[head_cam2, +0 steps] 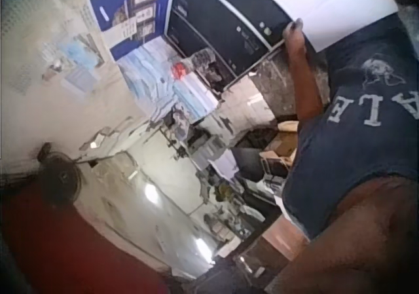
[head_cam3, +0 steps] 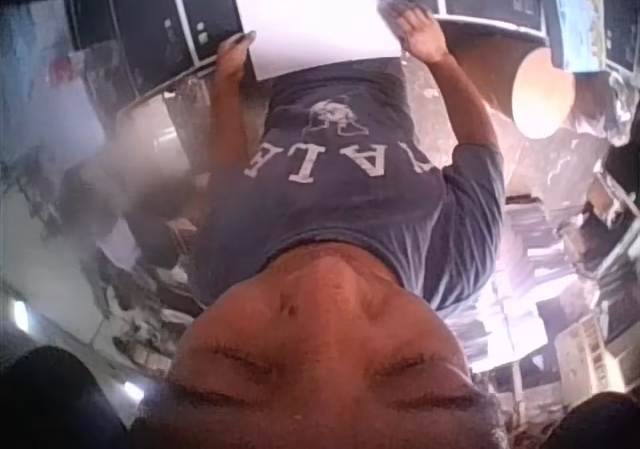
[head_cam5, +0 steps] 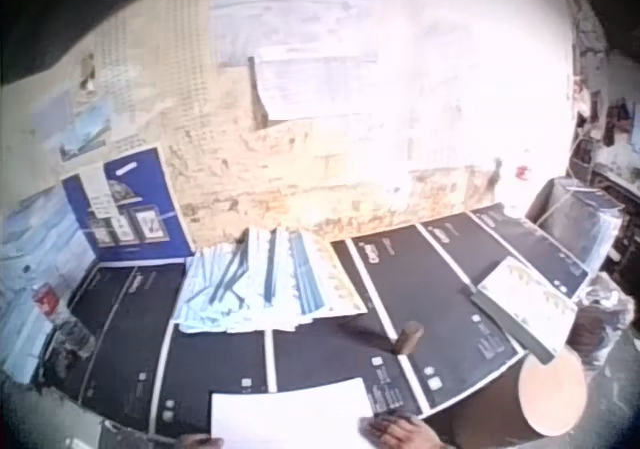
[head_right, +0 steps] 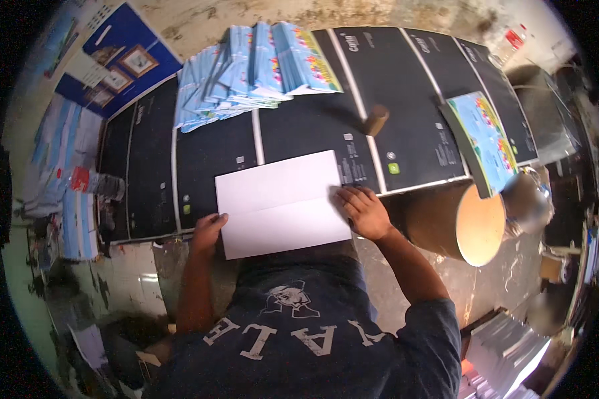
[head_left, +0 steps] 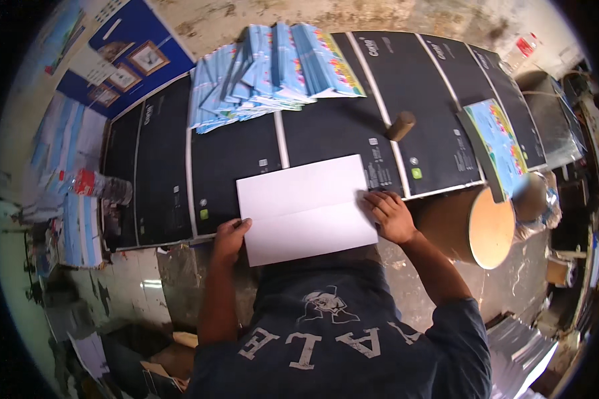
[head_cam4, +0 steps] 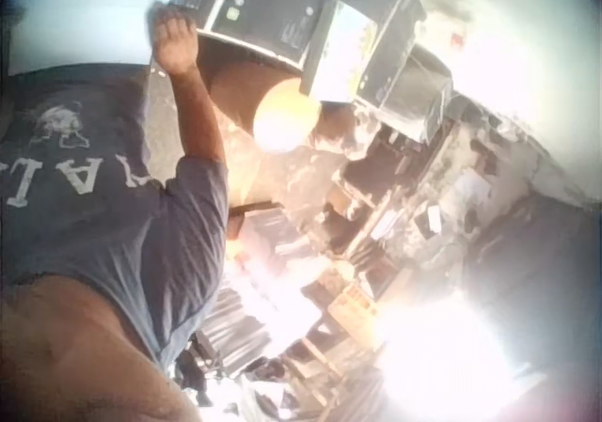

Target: The person applies adhesive to the spine of a booklet by hand and then gathers multiple booklets into a stack.

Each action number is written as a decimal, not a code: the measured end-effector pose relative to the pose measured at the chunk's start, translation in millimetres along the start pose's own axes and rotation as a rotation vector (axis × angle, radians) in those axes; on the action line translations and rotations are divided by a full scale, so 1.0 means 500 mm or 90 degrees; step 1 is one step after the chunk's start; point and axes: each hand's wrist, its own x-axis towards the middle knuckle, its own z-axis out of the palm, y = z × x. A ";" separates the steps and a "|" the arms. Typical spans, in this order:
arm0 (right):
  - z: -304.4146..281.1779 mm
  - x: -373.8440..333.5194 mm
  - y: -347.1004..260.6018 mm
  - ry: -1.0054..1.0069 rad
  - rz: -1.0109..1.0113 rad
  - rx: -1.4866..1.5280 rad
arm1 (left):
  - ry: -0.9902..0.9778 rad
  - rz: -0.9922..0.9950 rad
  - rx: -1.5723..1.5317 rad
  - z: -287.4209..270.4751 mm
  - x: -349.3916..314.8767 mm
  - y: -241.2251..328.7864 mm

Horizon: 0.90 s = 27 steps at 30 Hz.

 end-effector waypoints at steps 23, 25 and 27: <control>0.026 0.006 -0.004 0.083 0.042 -0.007 | -0.006 0.683 0.849 -0.064 -0.025 0.002; 0.027 0.002 -0.010 0.082 0.054 -0.020 | 0.024 0.677 0.873 -0.061 -0.025 -0.014; 0.025 0.004 -0.009 0.076 0.057 0.016 | 0.056 0.703 0.839 -0.055 -0.014 -0.037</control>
